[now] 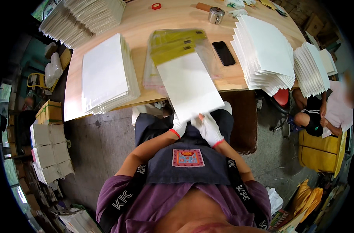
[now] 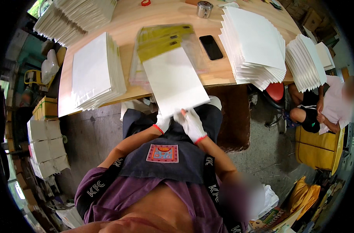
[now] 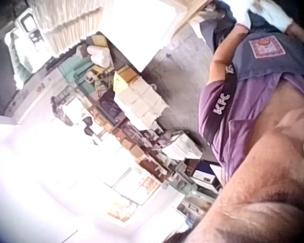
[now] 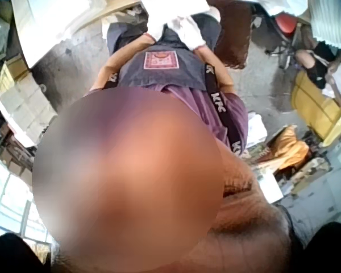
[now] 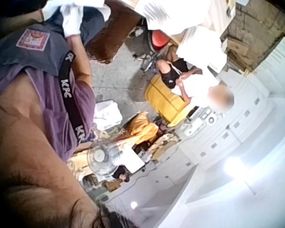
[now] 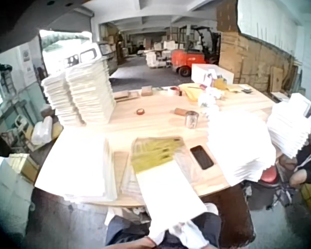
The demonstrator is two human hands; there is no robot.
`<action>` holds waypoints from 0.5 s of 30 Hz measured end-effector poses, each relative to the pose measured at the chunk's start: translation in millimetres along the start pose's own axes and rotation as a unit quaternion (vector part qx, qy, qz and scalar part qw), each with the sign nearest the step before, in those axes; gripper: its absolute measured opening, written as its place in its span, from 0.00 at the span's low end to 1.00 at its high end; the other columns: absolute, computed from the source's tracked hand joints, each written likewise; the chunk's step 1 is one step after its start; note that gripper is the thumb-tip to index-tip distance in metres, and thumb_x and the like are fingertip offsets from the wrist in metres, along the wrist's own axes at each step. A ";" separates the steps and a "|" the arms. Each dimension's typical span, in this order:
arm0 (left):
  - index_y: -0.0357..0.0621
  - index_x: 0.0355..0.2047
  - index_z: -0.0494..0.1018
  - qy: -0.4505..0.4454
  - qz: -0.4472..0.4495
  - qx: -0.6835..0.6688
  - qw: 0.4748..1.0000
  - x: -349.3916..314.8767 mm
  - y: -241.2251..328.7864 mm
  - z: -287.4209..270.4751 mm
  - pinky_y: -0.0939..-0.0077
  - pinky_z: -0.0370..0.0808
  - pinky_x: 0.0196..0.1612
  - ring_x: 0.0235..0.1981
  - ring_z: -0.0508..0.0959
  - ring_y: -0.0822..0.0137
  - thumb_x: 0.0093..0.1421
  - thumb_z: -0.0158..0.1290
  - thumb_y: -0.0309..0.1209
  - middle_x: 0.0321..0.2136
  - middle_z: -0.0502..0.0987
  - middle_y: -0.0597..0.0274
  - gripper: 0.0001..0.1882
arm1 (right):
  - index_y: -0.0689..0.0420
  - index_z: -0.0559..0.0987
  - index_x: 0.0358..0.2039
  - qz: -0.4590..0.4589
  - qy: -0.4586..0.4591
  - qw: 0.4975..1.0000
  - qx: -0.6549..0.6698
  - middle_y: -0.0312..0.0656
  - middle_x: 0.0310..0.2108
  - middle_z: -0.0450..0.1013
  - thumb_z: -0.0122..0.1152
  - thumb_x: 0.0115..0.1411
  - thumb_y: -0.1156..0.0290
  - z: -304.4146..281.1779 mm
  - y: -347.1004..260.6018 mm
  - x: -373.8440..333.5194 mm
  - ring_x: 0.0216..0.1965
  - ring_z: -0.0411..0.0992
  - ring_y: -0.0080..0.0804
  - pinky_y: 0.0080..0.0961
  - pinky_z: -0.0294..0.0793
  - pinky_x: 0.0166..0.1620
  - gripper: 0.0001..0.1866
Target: The person repeatedly picks up white sheets of paper from a stack on the table and inserts them into clear plastic sleeves. They then place the filled sleeves onto a growing pile on the table.
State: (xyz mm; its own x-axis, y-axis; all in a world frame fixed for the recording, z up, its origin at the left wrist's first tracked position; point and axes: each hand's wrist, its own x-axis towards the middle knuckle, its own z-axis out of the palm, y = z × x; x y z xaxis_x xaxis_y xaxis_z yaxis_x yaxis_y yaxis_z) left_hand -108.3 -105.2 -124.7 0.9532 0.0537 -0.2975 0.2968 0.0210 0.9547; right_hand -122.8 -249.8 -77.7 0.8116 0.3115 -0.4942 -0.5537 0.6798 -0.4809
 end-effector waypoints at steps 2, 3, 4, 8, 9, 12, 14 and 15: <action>0.38 0.44 0.71 0.048 -0.103 -0.287 0.951 -6.0 -3.7 0.8 0.74 0.77 0.38 0.35 0.77 0.66 0.61 0.46 0.26 0.35 0.76 0.63 0.12 | 0.62 0.58 0.59 0.010 -0.004 0.990 0.142 0.49 0.54 0.60 0.39 0.66 0.72 30.2 -2.3 28.2 0.53 0.65 0.42 0.38 0.71 0.55 0.21; 0.39 0.42 0.73 0.064 -0.108 -0.266 0.956 -7.8 8.9 -3.7 0.74 0.77 0.36 0.36 0.77 0.68 0.60 0.43 0.22 0.36 0.76 0.61 0.11 | 0.62 0.57 0.60 0.014 -0.011 0.985 0.172 0.49 0.53 0.61 0.37 0.67 0.72 35.7 -2.6 36.9 0.52 0.66 0.43 0.42 0.70 0.56 0.22; 0.40 0.42 0.72 0.082 -0.098 -0.286 0.950 6.9 -6.6 -10.1 0.73 0.77 0.36 0.36 0.77 0.68 0.61 0.42 0.22 0.36 0.76 0.61 0.11 | 0.62 0.57 0.60 0.035 -0.010 0.990 0.134 0.49 0.52 0.63 0.38 0.67 0.71 40.5 -3.5 44.2 0.51 0.67 0.43 0.42 0.70 0.56 0.21; 0.38 0.45 0.67 -0.075 -0.152 -0.391 0.904 -4.0 -3.2 -47.2 0.67 0.76 0.41 0.38 0.77 0.60 0.63 0.39 0.28 0.39 0.75 0.57 0.13 | 0.61 0.67 0.54 0.082 -0.104 0.980 -0.150 0.43 0.34 0.74 0.42 0.67 0.67 41.3 -6.4 31.7 0.30 0.75 0.32 0.27 0.78 0.35 0.18; 0.38 0.46 0.66 -0.141 -0.167 -0.419 0.881 -10.8 -6.3 -57.6 0.66 0.76 0.41 0.39 0.77 0.60 0.63 0.40 0.29 0.39 0.75 0.57 0.13 | 0.60 0.69 0.52 0.071 -0.176 0.948 -0.256 0.43 0.32 0.75 0.43 0.67 0.66 35.4 -11.3 29.7 0.27 0.75 0.28 0.22 0.77 0.30 0.17; 0.38 0.47 0.66 0.026 -0.172 -0.290 0.941 -26.1 15.4 -75.8 0.69 0.77 0.38 0.37 0.78 0.62 0.64 0.46 0.35 0.43 0.75 0.54 0.16 | 0.54 0.75 0.44 -0.061 -0.132 0.788 -0.598 0.35 0.20 0.72 0.46 0.65 0.65 76.1 -22.7 20.4 0.18 0.70 0.22 0.18 0.67 0.22 0.12; 0.36 0.47 0.67 0.072 -0.139 -0.251 0.955 -24.1 19.4 -85.2 0.71 0.77 0.35 0.34 0.79 0.63 0.63 0.47 0.35 0.42 0.76 0.54 0.16 | 0.52 0.73 0.40 -0.197 -0.162 0.608 -0.752 0.38 0.23 0.75 0.50 0.61 0.67 75.4 -15.6 39.1 0.24 0.75 0.31 0.27 0.71 0.27 0.09; 0.36 0.46 0.68 0.071 -0.103 -0.211 0.969 -17.1 15.6 -93.5 0.70 0.77 0.34 0.35 0.79 0.63 0.63 0.47 0.34 0.41 0.77 0.55 0.16 | 0.50 0.71 0.37 -0.258 -0.174 0.504 -0.806 0.39 0.24 0.76 0.50 0.59 0.63 79.7 -11.0 45.8 0.25 0.76 0.37 0.33 0.71 0.26 0.08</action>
State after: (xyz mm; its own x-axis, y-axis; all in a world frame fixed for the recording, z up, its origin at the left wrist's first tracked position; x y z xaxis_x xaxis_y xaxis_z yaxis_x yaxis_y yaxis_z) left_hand -125.4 -12.4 -105.1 0.8502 0.1408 -0.5072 0.4009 0.4513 0.7973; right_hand -64.7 -190.2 -37.3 0.7532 0.6575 0.0191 0.5430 -0.6051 -0.5823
